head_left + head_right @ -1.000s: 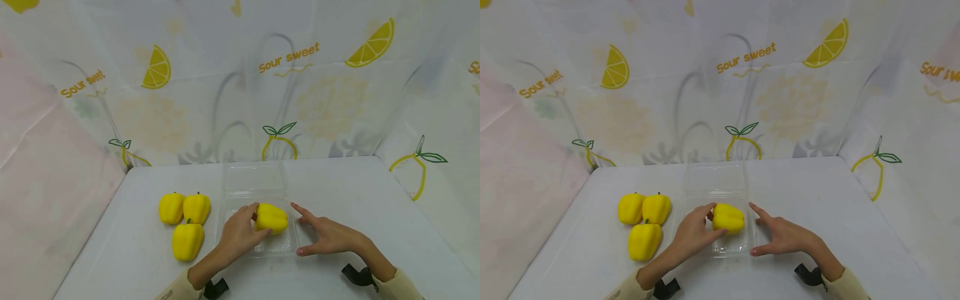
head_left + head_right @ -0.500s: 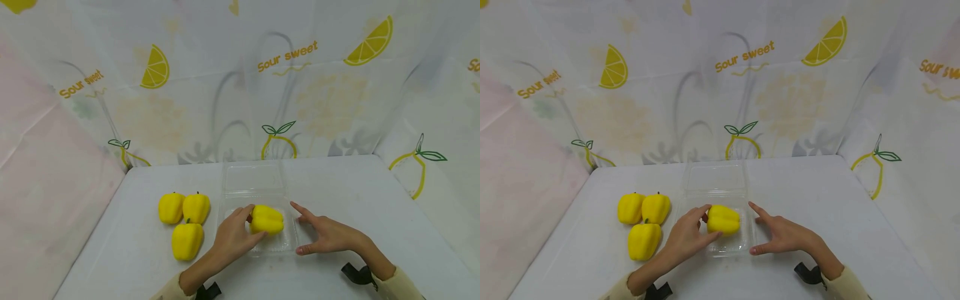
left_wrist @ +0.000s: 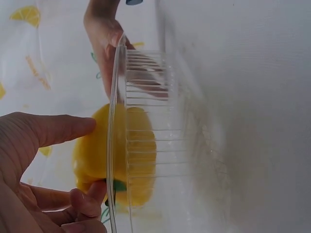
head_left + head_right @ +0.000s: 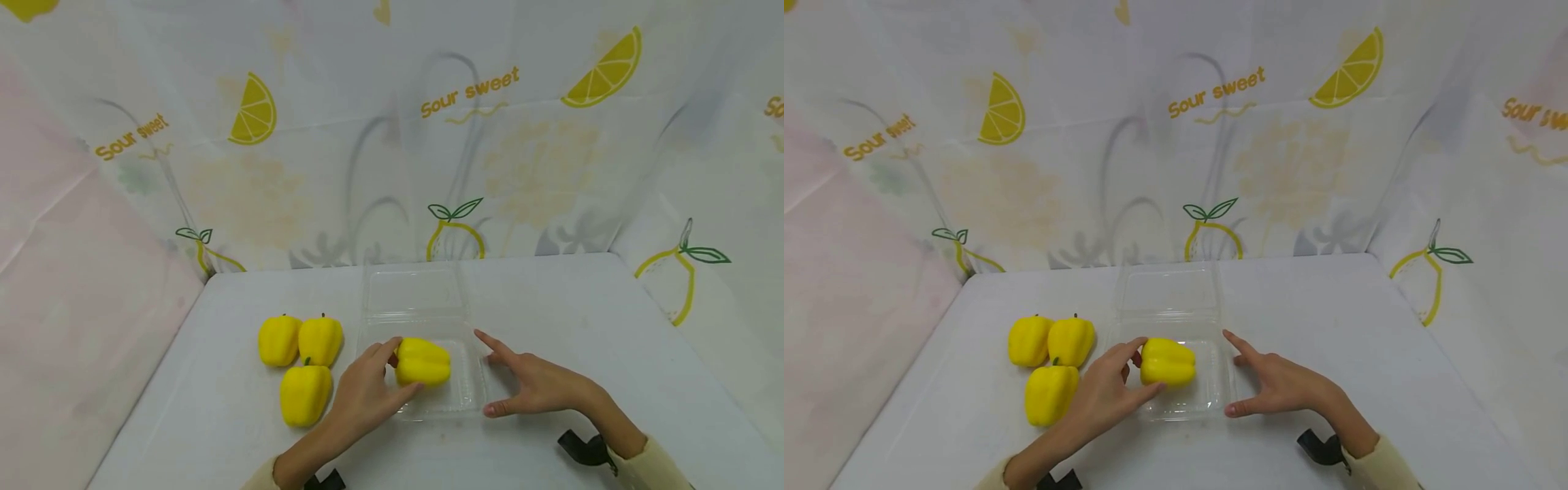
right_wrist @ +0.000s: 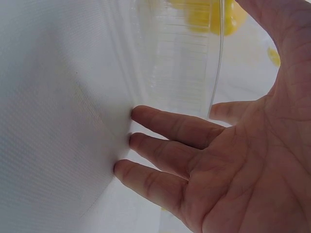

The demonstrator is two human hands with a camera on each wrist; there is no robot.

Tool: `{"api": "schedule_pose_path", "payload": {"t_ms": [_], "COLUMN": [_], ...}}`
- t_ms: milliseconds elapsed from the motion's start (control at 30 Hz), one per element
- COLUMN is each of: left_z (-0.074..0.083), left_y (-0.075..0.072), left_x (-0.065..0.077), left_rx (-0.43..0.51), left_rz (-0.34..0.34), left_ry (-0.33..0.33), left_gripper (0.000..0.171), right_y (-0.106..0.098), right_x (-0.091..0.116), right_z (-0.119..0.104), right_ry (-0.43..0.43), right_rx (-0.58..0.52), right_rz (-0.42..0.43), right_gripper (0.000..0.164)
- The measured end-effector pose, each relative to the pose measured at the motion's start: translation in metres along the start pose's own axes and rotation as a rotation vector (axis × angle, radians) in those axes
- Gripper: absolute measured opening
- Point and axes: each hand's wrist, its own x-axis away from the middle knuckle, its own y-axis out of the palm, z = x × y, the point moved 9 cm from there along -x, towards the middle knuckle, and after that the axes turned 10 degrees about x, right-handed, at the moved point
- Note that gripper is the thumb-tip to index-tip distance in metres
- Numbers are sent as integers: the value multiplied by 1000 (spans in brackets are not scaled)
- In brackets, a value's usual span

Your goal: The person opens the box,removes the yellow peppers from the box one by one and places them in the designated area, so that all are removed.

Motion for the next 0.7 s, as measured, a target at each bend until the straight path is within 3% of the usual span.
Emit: {"api": "schedule_pose_path", "payload": {"t_ms": [700], "left_z": [-22], "left_y": [-42], "left_x": [18], "left_rx": [-23], "left_rz": [124], "left_ry": [11], "left_gripper": [66], "right_y": [0], "right_x": [0], "right_z": [-2], "right_ry": [-5], "right_rx": [16], "right_rz": [10], "right_gripper": [114]}}
